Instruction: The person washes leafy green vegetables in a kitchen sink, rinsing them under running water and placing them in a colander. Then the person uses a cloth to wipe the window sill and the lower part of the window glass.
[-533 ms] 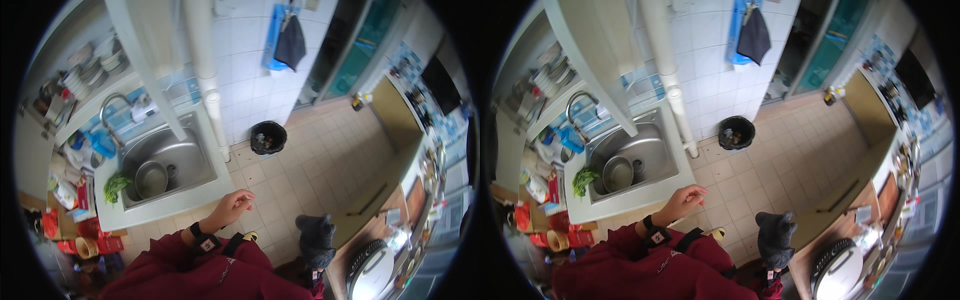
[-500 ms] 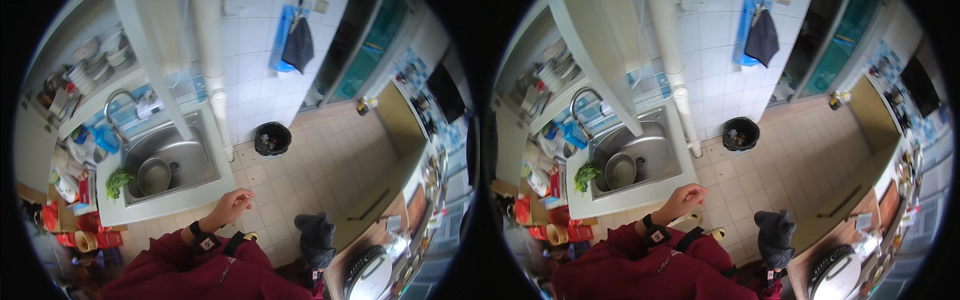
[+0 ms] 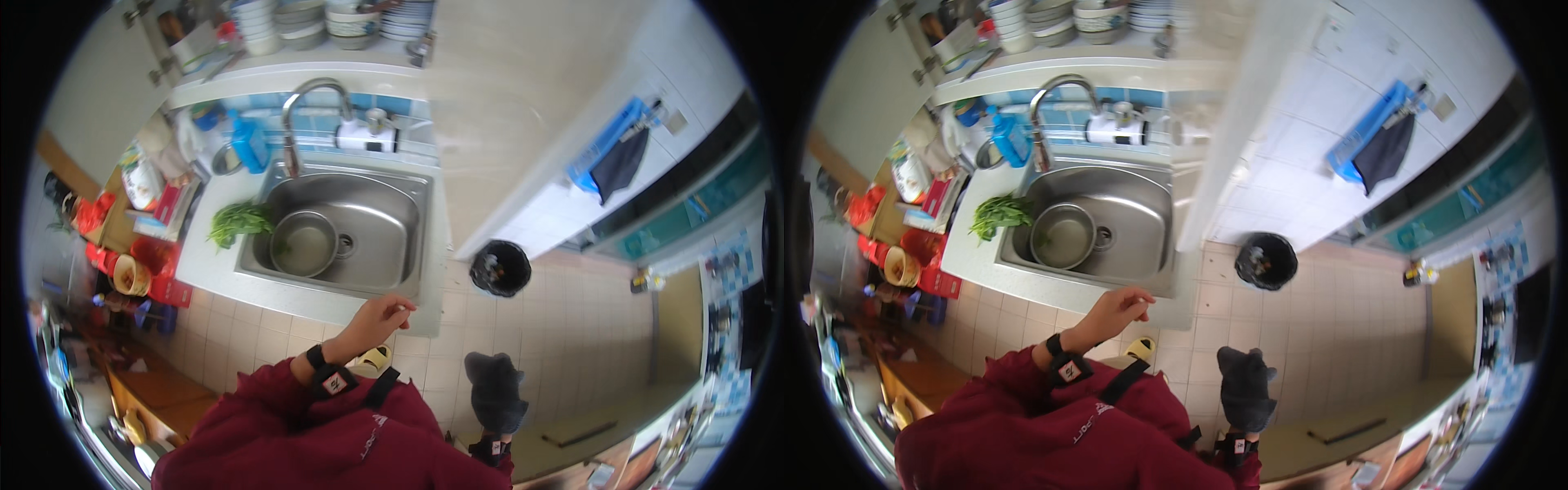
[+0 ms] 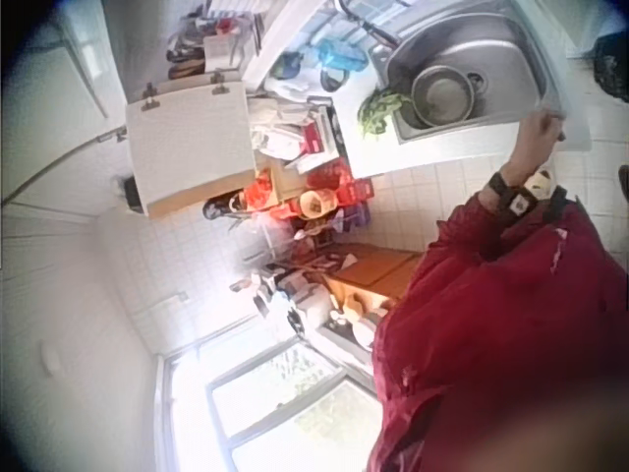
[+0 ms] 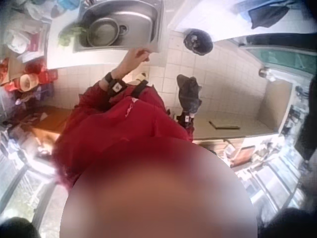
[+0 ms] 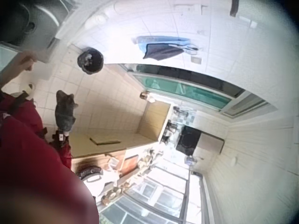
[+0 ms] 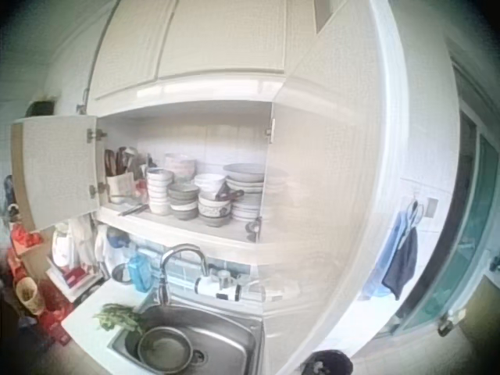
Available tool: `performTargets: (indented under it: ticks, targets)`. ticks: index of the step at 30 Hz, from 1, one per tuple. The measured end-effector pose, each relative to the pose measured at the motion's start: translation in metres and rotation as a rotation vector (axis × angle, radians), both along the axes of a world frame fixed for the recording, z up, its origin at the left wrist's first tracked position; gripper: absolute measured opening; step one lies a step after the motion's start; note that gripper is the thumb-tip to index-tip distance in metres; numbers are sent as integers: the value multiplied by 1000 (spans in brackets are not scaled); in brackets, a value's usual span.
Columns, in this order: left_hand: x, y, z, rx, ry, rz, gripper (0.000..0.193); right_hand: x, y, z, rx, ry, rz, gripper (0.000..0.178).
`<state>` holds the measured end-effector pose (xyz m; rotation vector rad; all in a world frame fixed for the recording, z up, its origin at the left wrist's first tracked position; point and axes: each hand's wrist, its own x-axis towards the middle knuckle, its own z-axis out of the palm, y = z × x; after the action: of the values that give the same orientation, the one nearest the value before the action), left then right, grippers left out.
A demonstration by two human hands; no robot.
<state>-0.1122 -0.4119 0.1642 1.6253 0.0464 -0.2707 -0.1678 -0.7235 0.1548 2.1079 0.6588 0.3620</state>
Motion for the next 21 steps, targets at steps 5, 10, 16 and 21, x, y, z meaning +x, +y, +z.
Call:
performTargets:
  ticks: [5,10,16,21]
  targets:
    - [-55,62,-8,43,143,202,21,33,54,10,751,475,65,50]
    - [-75,121,-22,-4,183,357,22,60,93,6,688,509,156,49]
    - [-27,196,-75,-119,201,385,22,88,145,12,1438,868,-51,42]
    - [45,268,-162,-99,274,327,34,122,226,25,1831,954,-278,32]
